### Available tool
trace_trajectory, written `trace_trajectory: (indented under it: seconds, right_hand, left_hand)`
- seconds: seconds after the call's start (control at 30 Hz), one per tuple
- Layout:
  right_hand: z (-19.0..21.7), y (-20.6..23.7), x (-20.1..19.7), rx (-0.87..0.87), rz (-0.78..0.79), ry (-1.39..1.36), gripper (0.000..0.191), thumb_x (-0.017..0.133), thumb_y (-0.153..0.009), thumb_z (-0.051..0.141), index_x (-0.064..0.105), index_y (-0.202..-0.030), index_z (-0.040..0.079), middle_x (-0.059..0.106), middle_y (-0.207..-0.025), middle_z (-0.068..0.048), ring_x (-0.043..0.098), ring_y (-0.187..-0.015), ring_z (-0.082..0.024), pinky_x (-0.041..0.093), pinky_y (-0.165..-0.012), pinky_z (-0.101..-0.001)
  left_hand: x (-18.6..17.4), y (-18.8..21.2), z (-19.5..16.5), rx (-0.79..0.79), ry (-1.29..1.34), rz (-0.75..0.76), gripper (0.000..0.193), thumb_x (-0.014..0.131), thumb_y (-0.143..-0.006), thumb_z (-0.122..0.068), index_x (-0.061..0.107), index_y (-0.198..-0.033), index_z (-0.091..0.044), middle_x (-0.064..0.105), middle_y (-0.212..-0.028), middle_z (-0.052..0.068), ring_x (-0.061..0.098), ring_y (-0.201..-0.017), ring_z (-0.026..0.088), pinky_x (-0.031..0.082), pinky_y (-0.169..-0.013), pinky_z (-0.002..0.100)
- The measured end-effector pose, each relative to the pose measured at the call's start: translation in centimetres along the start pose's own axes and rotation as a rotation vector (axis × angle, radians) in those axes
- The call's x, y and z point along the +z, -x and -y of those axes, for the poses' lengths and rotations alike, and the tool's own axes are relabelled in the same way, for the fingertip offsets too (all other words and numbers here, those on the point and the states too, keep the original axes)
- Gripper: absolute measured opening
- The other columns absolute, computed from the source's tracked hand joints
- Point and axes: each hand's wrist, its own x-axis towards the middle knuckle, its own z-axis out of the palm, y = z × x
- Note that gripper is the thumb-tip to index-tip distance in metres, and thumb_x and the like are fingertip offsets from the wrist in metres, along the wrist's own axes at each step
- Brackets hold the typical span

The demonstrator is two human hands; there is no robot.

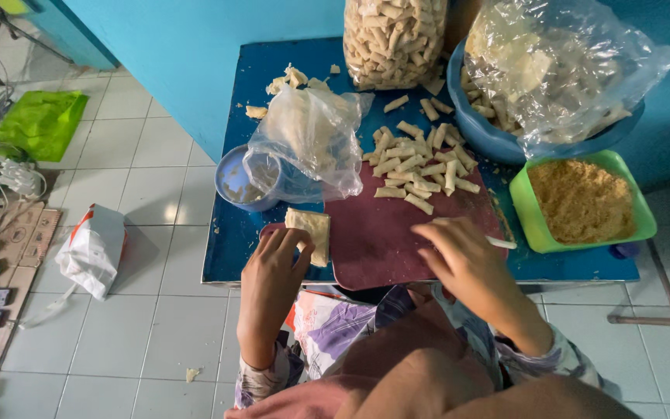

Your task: The person pinches off pieces of dough from a larger mass on a cutting board and rolls and shapes them by hand into small cylinders, placing the finished pieces onto the board and into a plastic bag. A container of brown crumbs and a bowl of dough sit on the blue work table.

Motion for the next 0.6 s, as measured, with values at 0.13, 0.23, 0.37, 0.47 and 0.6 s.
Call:
trace_trajectory:
  seconds: [0.13, 0.23, 0.37, 0.47, 0.6]
  right_hand:
    - [2.2, -1.1, 3.6, -0.200, 0.059, -0.063, 0.037, 0.074, -0.086, 0.009, 0.066, -0.122, 0.007, 0.067, -0.123, -0.009, 0.060, -0.118, -0.030, 0.049, -0.101, -0.0437]
    - [4.1, -2.2, 6.9, -0.341, 0.021, -0.118, 0.043, 0.073, -0.088, 0.008, 0.064, -0.129, 0.004, 0.065, -0.130, -0.010, 0.059, -0.123, -0.030, 0.048, -0.106, -0.0441]
    - [4.8, -2.7, 9.2, -0.382, -0.025, 0.026, 0.048, 0.070, -0.090, 0.009, 0.062, -0.136, 0.001, 0.062, -0.136, -0.012, 0.058, -0.126, -0.029, 0.046, -0.109, -0.0472]
    - [4.8, -2.7, 9.4, -0.373, 0.011, 0.082, 0.046, 0.069, -0.089, 0.012, 0.061, -0.133, 0.001, 0.060, -0.138, -0.012, 0.056, -0.127, -0.030, 0.045, -0.108, -0.0477]
    - [4.8, -2.9, 8.9, -0.359, 0.033, -0.031, 0.049, 0.070, -0.090, 0.010, 0.059, -0.136, -0.001, 0.059, -0.138, -0.013, 0.054, -0.127, -0.032, 0.045, -0.109, -0.0471]
  left_hand:
    - [1.0, -0.9, 1.2, 0.080, 0.145, -0.069, 0.016, 0.067, -0.091, -0.008, 0.062, -0.106, -0.004, 0.070, -0.105, 0.012, 0.067, -0.098, 0.035, 0.054, -0.083, 0.042]
    - [1.9, -1.4, 2.3, 0.069, 0.268, -0.088, 0.019, 0.063, -0.096, -0.007, 0.060, -0.114, -0.003, 0.073, -0.101, 0.015, 0.072, -0.093, 0.035, 0.057, -0.075, 0.040]
    - [2.7, -2.5, 3.3, -0.029, 0.302, -0.210, 0.014, 0.059, -0.105, -0.012, 0.053, -0.114, -0.002, 0.074, -0.087, 0.016, 0.077, -0.078, 0.030, 0.057, -0.057, 0.035]
    - [2.1, -3.1, 3.9, -0.128, 0.306, -0.291, 0.016, 0.059, -0.106, -0.013, 0.052, -0.115, -0.002, 0.071, -0.075, 0.015, 0.074, -0.063, 0.023, 0.052, -0.049, 0.033]
    - [0.8, -3.3, 4.0, -0.273, 0.325, -0.361, 0.015, 0.058, -0.109, -0.012, 0.054, -0.119, -0.002, 0.067, -0.070, 0.014, 0.065, -0.056, 0.018, 0.048, -0.050, 0.031]
